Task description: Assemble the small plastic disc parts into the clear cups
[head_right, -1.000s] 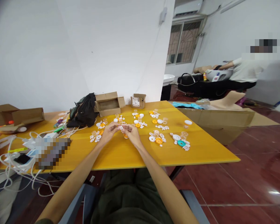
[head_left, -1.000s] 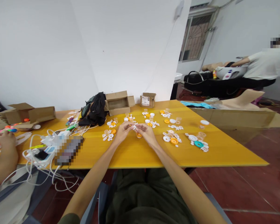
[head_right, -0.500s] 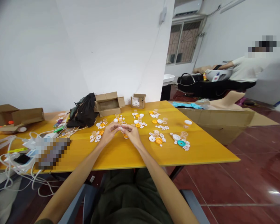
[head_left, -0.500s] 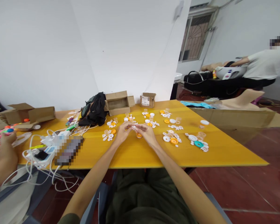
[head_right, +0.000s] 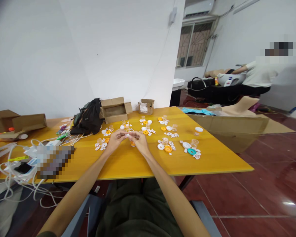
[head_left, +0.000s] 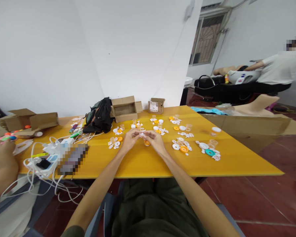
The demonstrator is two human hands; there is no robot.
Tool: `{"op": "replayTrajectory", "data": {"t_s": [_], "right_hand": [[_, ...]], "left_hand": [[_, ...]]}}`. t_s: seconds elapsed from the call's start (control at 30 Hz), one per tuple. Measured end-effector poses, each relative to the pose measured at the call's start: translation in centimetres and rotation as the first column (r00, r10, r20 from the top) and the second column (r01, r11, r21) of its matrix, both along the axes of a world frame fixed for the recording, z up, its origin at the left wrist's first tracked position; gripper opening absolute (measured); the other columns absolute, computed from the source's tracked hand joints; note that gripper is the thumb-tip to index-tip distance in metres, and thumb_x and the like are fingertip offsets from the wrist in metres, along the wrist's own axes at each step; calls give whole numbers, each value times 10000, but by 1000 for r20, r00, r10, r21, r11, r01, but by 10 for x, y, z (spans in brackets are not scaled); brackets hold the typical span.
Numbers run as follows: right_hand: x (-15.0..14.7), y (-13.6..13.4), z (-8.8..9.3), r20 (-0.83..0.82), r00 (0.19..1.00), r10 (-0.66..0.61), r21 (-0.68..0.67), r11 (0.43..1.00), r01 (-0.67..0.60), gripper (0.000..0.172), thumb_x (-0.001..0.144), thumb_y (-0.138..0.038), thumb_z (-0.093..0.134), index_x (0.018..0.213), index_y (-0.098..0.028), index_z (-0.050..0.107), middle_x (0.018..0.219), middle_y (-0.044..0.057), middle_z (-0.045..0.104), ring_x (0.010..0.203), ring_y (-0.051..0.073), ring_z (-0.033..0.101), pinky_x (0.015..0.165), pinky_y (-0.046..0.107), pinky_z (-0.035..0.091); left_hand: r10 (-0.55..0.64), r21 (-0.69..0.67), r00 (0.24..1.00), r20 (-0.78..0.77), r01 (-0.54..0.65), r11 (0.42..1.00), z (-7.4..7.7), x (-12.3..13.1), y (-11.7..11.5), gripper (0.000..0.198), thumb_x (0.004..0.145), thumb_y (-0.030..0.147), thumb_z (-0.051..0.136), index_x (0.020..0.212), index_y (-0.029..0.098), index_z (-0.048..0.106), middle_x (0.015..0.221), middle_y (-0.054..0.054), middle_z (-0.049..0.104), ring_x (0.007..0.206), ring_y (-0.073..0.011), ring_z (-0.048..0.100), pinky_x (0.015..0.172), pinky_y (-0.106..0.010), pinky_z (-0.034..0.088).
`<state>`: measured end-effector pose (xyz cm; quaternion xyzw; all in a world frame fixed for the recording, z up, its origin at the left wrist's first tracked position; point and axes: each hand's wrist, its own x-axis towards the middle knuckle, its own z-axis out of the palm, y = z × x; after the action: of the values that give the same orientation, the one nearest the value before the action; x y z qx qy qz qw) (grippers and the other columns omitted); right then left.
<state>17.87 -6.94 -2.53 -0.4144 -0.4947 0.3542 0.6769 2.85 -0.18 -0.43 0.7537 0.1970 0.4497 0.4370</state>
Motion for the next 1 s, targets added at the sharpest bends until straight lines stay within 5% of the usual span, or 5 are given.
{"op": "replayTrajectory", "data": {"t_s": [1.0], "right_hand": [[-3, 2, -2, 87, 996, -6, 38, 999, 3, 191, 696, -362, 759, 836, -241, 714, 848, 37, 757, 794, 208, 706, 783, 362, 585]], "left_hand": [[-47, -270, 999, -6, 44, 962, 2, 0, -3, 375, 650, 488, 867, 797, 182, 709, 836, -45, 766, 789, -195, 711, 815, -339, 563]]}}
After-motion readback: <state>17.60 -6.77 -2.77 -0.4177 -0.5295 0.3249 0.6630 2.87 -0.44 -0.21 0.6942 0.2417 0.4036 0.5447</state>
